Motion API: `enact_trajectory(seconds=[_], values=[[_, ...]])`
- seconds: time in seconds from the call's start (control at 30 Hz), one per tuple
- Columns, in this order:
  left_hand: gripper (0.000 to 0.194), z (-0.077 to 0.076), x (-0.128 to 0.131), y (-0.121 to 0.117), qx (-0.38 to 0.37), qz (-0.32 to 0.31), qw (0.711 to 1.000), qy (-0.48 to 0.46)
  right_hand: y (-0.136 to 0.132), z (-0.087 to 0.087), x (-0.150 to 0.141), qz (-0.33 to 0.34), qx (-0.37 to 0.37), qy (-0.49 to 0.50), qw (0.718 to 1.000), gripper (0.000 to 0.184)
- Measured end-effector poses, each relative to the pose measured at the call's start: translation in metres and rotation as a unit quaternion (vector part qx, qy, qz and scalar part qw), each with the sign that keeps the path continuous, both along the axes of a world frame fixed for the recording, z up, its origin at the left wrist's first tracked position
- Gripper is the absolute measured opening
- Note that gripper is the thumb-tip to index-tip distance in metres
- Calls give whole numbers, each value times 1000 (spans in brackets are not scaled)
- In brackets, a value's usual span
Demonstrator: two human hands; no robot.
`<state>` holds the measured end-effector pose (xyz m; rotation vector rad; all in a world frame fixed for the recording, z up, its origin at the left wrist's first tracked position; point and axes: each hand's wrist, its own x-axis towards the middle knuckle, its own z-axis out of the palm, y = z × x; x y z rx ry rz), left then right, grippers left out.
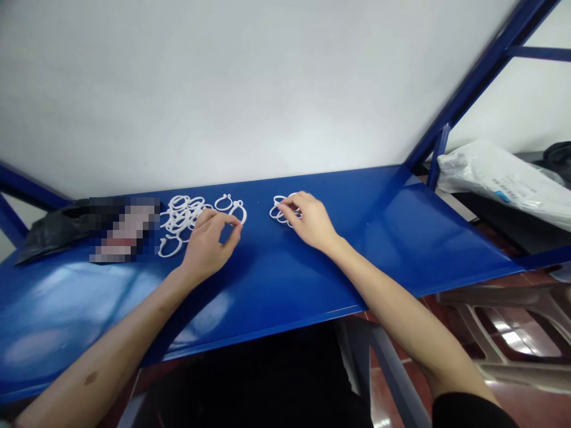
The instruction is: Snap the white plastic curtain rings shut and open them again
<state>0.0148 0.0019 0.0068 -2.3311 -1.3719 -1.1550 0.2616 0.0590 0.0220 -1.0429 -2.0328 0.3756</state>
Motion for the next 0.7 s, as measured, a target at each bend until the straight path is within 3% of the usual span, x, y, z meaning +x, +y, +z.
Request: enact_trajectory(seconds=[0.13,0.3,0.4,0.5,0.57,0.7], values=[[4,1,9,-7,87,-57,991,89,-22,-1,-20,142,-126,41,981,19],[7,-3,15,-10,80,-105,979,155,-27,-10,-28,158,-178,81,968,9],[5,-6,16,-10,58,-103,988,102,-24,-12,-26,158,-181,98,966,9],[17,-7,14,-7,1,-32,999,-29,-22,-9,-23,153,-167,109,968,9],[22,-7,10,-4,-82,3,992,-92,-22,-8,-22,150,-159,107,970,9],[21,-6,7,-1,-253,-35,958,-128,-23,-8,-22,155,-145,80,974,10]])
